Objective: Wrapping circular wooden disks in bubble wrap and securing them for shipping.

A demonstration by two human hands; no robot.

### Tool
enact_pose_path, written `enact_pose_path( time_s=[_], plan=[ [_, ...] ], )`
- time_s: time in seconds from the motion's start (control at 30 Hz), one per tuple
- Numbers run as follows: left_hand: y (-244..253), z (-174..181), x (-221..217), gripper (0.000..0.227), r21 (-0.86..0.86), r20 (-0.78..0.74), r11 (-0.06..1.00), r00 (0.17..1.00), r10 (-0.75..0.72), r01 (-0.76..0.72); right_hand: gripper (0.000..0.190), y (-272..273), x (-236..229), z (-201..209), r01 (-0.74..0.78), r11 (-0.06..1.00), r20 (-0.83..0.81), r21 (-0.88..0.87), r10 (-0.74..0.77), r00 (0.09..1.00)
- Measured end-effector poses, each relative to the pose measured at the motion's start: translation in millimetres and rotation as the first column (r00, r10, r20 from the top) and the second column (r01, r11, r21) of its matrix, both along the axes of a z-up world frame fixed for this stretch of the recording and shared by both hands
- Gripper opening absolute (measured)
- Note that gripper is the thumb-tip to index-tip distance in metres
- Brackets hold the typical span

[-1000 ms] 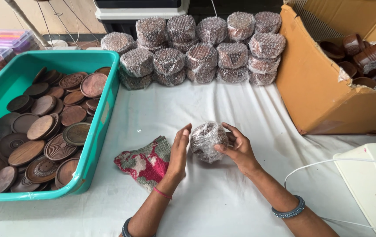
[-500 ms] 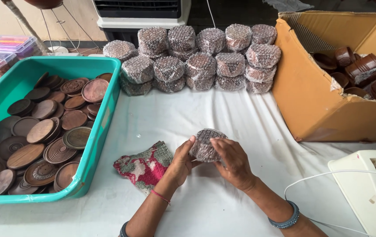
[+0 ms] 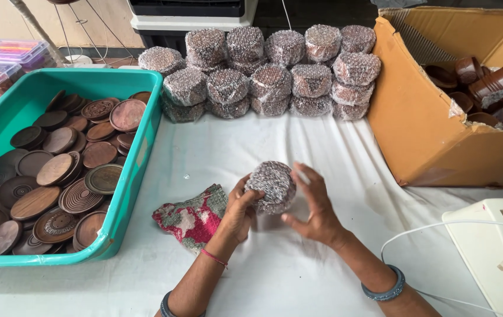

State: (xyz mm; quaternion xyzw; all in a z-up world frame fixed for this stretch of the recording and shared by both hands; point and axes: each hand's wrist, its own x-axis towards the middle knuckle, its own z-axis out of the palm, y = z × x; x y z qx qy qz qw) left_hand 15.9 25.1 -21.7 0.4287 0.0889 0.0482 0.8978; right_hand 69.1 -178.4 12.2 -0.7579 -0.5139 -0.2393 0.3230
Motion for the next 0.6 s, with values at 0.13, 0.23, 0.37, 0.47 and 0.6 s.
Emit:
enact_pose_path(
  time_s=[0.13,0.23,0.37,0.47,0.6],
  plan=[
    [-1,16,-4,0.086,0.039,-0.014,0.999,1.0,0.027,-0.026,0.092,-9,14,-9,0.053,0.978,-0.423,0.2,0.037,0.906],
    [-3,19,-7,0.087,0.077,-0.026,0.997,1.0,0.004,-0.002,0.088,-8,19,-16,0.135,0.92,-0.787,0.368,0.231,0.572],
    [-6,19,-8,0.088,0.113,-0.008,0.992,0.999,-0.053,0.054,0.096,-5,20,-23,0.133,0.928,-0.868,0.349,0.267,0.418],
    [-7,17,-8,0.089,0.146,-0.026,0.987,0.997,-0.066,0.069,0.096,-3,19,-22,0.116,0.938,-0.88,0.327,0.257,0.399],
    [-8,18,-9,0.095,0.187,-0.038,0.979,0.996,-0.078,0.084,0.098,-2,16,-20,0.11,0.945,-0.892,0.308,0.246,0.38]
  ],
)
